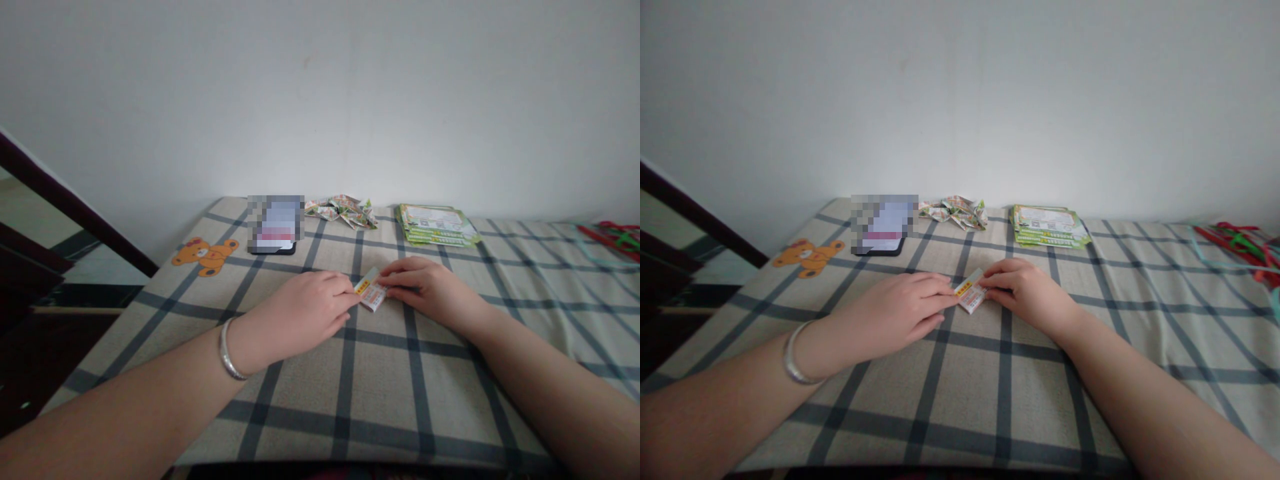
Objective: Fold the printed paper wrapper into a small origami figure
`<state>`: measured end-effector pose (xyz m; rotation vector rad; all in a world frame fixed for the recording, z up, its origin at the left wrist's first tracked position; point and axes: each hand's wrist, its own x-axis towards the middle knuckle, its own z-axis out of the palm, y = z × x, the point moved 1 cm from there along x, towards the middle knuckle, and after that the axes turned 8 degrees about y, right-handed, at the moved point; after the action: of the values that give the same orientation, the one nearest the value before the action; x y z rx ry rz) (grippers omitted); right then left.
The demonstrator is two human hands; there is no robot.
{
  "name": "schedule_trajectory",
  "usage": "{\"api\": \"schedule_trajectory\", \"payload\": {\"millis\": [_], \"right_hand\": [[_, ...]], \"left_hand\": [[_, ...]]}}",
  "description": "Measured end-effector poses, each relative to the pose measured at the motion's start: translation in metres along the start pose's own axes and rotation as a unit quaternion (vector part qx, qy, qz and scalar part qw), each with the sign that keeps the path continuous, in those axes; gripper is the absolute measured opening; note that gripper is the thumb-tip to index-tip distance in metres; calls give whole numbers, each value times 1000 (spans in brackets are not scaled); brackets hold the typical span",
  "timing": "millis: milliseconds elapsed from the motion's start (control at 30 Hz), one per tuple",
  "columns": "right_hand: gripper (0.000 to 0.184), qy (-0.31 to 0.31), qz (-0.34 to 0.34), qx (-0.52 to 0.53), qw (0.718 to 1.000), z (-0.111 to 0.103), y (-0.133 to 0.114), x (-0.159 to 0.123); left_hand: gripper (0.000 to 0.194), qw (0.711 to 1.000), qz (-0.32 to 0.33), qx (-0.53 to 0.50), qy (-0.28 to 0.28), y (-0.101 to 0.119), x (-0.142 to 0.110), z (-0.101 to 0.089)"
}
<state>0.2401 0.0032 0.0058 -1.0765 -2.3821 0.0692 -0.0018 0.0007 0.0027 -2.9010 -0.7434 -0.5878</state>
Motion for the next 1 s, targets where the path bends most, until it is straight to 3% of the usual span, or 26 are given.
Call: {"api": "schedule_trajectory", "payload": {"millis": [600, 1000], "right_hand": [[24, -19, -45, -77, 996, -5, -10, 2], [27, -46, -120, -25, 991, -5, -26, 3]], "left_hand": [[42, 1000, -12, 8, -6, 5, 0, -3], [26, 999, -13, 21, -22, 7, 1, -3]]}}
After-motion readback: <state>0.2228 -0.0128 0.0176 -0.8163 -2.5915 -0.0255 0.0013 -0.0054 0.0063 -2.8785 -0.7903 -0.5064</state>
